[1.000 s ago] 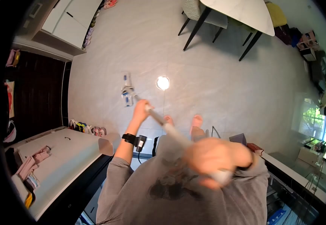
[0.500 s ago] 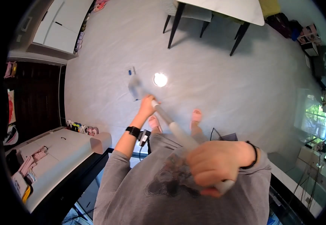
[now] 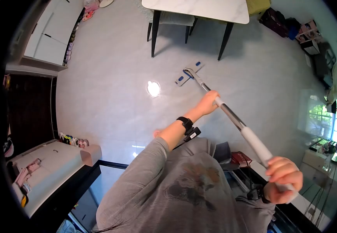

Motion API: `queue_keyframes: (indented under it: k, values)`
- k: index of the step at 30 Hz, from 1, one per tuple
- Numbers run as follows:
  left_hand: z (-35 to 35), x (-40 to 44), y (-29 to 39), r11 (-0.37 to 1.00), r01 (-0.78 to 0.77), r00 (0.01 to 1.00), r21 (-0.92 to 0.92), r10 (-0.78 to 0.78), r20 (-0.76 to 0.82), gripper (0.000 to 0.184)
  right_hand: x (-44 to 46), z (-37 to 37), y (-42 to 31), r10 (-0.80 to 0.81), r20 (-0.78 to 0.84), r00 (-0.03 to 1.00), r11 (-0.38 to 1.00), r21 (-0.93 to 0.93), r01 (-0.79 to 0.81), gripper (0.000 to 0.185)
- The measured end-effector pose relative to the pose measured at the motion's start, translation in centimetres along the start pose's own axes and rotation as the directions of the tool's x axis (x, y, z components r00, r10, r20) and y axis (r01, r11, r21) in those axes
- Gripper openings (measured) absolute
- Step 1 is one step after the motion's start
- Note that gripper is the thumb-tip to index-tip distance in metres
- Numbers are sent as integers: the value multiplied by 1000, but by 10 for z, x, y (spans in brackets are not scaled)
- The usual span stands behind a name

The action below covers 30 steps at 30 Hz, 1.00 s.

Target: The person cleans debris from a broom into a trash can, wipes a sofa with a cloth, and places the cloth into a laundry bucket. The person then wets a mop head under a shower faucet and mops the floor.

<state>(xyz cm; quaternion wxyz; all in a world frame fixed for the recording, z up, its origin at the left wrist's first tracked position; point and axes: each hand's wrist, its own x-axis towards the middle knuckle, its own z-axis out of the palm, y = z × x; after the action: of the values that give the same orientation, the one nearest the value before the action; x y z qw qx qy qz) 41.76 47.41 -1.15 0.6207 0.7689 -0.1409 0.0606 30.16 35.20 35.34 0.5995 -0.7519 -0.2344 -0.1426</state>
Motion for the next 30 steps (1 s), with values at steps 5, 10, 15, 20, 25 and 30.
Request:
queue_keyframes:
  k: [5,10,15,20,25,30]
  values:
    - [5,-20,29,1000,22,959,12,-24,284,20,-22,-63,-4,-85,-290,953,994,45,103,24]
    - [-41,-72,34,980,168,886,110,-199,420,20,-15,-68,14,74,-456,887,995,99,-32,27]
    - [-147,-162,-1,910,334,904,245,-383,189,21,-15,39,68,241,-513,824,970,161,-183,31]
    - [-254,-280,-37,771,535,844,346,-503,-185,18,-30,184,90,237,-102,966,884,434,-171,20]
    - [-287,-371,-18,631,725,671,276,-558,-489,17,-29,275,61,38,285,958,756,619,-214,16]
    - [-271,-411,3,587,805,474,79,-558,-681,15,-23,302,42,-143,539,830,648,685,-333,16]
